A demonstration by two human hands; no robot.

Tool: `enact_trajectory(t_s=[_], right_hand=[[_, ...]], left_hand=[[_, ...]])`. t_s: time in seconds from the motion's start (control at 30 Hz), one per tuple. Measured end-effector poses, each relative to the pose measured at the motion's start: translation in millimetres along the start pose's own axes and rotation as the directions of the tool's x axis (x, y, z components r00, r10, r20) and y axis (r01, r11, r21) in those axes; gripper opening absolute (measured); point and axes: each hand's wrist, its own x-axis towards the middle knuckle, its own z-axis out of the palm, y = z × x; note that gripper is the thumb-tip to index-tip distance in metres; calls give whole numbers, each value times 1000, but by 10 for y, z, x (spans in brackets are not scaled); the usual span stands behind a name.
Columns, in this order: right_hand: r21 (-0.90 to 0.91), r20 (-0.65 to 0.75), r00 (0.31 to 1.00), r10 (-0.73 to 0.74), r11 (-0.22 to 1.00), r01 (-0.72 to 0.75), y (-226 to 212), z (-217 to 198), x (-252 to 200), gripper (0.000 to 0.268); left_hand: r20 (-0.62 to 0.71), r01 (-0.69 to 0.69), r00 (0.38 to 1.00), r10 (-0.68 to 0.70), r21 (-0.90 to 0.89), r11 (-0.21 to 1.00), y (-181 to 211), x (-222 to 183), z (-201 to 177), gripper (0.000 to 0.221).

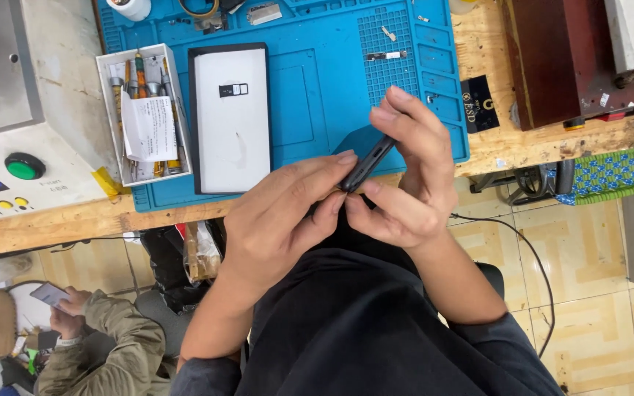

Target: Disassembling a smartphone to access and disconnect internal cables for repair.

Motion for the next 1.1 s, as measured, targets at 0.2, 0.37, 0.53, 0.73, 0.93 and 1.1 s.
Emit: enact_trajectory(t_s=[0.2, 0.37, 0.53, 0.73, 0.93, 1.1], right_hand=[[-84, 37, 996, -86, 992, 89, 10, -34, 33, 17], [-74, 46, 997, -59, 995, 63, -45, -54, 50, 14], [-28, 48, 999, 0, 1000, 1, -51, -59, 1, 11], [-79, 117, 993, 4, 997, 5, -98, -103, 60, 12], [-87, 129, 992, 13, 996, -2, -110, -132, 55, 15], [-63, 150, 988, 46, 997, -37, -126, -136, 76, 14]], left_hand=[[35, 29, 999, -28, -23, 999, 9, 19, 15, 25], [185, 62, 982, -47, -77, 995, 58, 19, -58, 28], [218, 88, 972, -83, -11, 996, 126, 29, -31, 29], [72, -11, 997, 5, 74, 997, 127, 18, 67, 27], [51, -34, 998, 30, 93, 995, 136, 40, 80, 28], [52, -17, 999, 12, 106, 994, 143, 29, 82, 27]])
